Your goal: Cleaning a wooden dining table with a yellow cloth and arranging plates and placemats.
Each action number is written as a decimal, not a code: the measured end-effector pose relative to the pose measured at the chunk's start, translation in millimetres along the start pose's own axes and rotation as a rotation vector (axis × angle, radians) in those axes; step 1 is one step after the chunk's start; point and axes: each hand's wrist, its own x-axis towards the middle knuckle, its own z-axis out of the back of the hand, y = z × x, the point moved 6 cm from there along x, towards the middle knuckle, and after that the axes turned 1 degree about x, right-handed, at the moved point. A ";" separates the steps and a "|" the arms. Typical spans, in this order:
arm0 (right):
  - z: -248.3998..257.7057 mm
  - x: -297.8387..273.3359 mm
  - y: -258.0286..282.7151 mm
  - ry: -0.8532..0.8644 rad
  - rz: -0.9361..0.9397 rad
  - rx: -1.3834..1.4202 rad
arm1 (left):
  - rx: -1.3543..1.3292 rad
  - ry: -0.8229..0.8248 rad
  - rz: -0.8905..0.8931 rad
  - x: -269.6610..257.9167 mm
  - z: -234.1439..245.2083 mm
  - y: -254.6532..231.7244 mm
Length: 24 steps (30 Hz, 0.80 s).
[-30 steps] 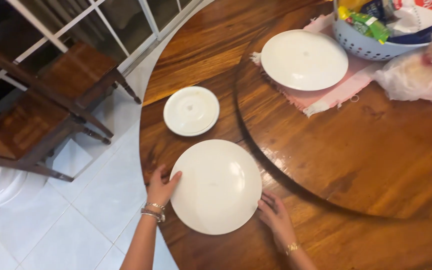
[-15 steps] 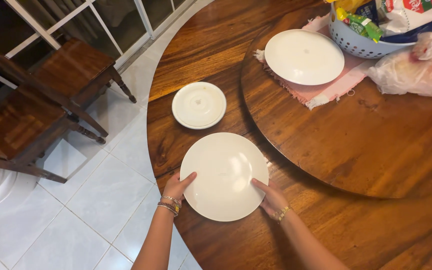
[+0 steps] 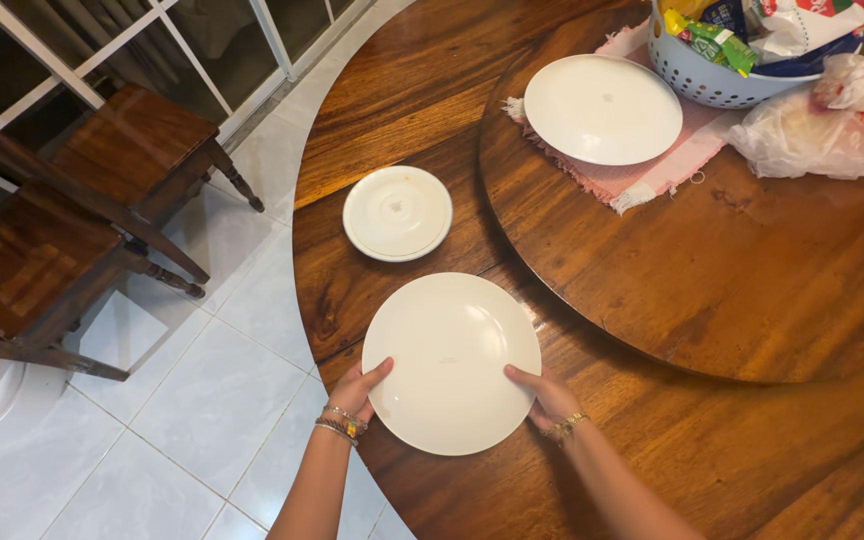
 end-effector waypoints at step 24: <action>200.7 -79.0 228.4 -0.328 0.432 0.146 | 0.209 0.386 -0.173 99.5 -379.7 -42.8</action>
